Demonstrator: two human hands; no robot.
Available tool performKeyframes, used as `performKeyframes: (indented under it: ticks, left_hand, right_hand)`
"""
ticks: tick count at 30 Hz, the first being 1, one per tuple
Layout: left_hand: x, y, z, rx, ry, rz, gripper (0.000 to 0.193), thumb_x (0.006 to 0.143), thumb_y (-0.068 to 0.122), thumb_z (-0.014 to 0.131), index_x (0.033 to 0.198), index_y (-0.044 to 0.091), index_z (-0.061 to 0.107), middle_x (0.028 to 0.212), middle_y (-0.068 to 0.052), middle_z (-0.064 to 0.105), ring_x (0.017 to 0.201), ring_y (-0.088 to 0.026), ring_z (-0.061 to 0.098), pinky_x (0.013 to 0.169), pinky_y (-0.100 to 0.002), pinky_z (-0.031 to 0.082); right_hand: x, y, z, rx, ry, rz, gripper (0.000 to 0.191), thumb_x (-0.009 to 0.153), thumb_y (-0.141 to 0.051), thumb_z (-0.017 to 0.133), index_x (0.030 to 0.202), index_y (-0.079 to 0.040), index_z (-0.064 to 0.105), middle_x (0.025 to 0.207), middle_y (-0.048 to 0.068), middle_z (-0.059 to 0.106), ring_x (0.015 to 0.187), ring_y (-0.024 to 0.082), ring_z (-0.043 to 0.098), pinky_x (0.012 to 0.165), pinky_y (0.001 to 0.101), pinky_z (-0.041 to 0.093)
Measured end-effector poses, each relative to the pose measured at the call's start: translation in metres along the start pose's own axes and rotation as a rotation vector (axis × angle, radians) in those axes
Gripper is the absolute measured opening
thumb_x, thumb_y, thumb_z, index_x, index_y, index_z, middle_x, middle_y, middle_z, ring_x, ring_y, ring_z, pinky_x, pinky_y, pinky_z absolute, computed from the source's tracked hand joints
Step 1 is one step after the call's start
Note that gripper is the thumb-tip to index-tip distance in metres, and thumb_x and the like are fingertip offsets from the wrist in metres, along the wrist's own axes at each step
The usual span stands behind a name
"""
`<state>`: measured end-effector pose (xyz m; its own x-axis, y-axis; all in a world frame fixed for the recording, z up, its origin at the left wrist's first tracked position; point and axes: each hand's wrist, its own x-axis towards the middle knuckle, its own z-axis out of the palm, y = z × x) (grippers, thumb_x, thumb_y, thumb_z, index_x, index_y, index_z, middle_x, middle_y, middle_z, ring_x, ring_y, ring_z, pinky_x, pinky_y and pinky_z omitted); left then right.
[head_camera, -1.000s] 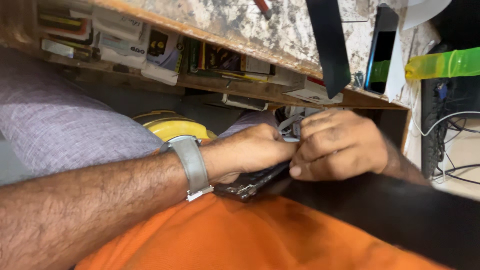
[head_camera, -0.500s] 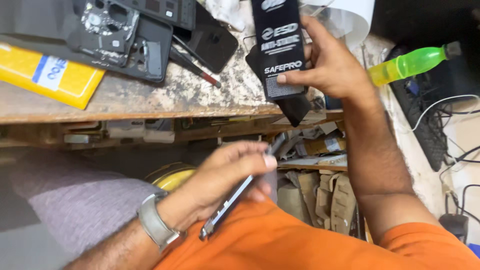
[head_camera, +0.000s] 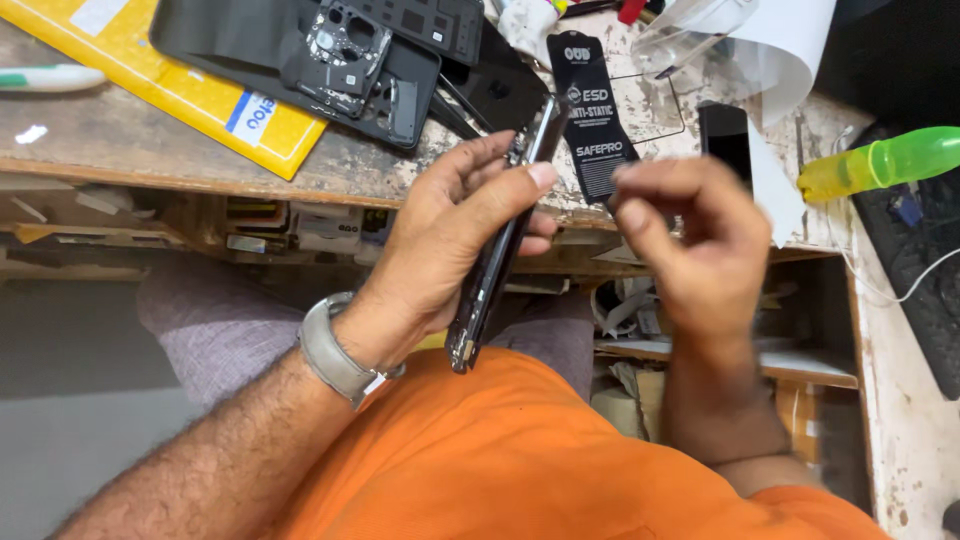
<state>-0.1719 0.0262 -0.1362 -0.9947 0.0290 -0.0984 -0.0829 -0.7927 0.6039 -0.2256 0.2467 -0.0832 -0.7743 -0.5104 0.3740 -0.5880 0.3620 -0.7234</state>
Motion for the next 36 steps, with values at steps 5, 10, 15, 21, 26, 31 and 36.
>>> performKeyframes:
  ticks: [5,10,15,21,26,31,36]
  left_hand:
    - [0.010,0.002,0.002,0.031,0.039,0.063,0.076,0.087,0.022,0.076,0.146,-0.010,0.040,0.112,-0.013,0.064,0.088,-0.016,0.071,0.074,-0.027,0.063]
    - [0.008,0.006,0.008,0.023,0.039,0.099,0.075,0.089,0.022,0.076,0.147,-0.011,0.042,0.116,-0.015,0.063,0.090,-0.016,0.070,0.076,-0.027,0.062]
    - [0.010,0.006,0.014,0.152,0.093,0.218,0.073,0.090,0.020,0.076,0.147,-0.009,0.041,0.121,-0.012,0.062,0.090,-0.014,0.069,0.074,-0.026,0.061]
    - [0.014,0.007,0.026,0.365,0.139,0.362,0.068,0.093,0.014,0.076,0.148,-0.008,0.043,0.127,-0.011,0.061,0.098,-0.010,0.065,0.078,-0.022,0.057]
    - [0.011,0.009,0.026,0.331,0.090,0.383,0.064,0.096,0.014,0.072,0.149,-0.006,0.042,0.131,-0.010,0.059,0.110,-0.013,0.063,0.092,-0.025,0.057]
    - [0.010,0.008,0.021,0.184,0.024,0.389,0.059,0.103,0.016,0.067,0.151,-0.007,0.043,0.136,-0.013,0.060,0.124,-0.017,0.059,0.110,-0.030,0.052]
    - [0.007,0.014,0.021,0.081,-0.013,0.344,0.056,0.105,0.021,0.064,0.149,-0.008,0.046,0.135,-0.014,0.061,0.122,-0.017,0.062,0.110,-0.032,0.053]
  right_hand:
    - [-0.031,-0.010,0.019,0.422,-0.099,0.086,0.012,0.099,0.001,0.070,0.110,0.003,0.067,0.109,0.013,0.069,0.098,0.017,0.070,0.089,0.0300,0.061]
    - [-0.039,-0.027,0.032,0.523,-0.258,0.188,0.021,0.097,0.002,0.071,0.117,0.004,0.065,0.121,0.015,0.065,0.110,0.022,0.069,0.099,0.0361,0.061]
    - [-0.041,-0.024,0.048,0.799,-0.376,0.361,0.055,0.098,-0.013,0.074,0.143,-0.003,0.043,0.141,0.014,0.052,0.129,0.025,0.060,0.109,0.0400,0.055]
    - [-0.027,-0.011,0.054,1.034,-0.368,0.460,0.071,0.099,-0.018,0.073,0.152,-0.004,0.028,0.140,0.013,0.049,0.127,0.022,0.056,0.107,0.0376,0.049]
    - [-0.018,-0.011,0.045,1.045,-0.401,0.457,0.069,0.098,-0.013,0.070,0.153,-0.004,0.028,0.136,0.016,0.051,0.123,0.023,0.056,0.106,0.0390,0.050]
    - [-0.017,-0.006,0.037,1.131,-0.408,0.443,0.075,0.098,-0.015,0.069,0.159,-0.003,0.026,0.147,0.019,0.049,0.134,0.024,0.054,0.122,0.0407,0.045]
    - [-0.017,0.007,0.037,1.258,-0.423,0.427,0.094,0.096,-0.024,0.070,0.167,-0.008,0.010,0.153,0.018,0.045,0.136,0.030,0.055,0.110,0.0542,0.053]
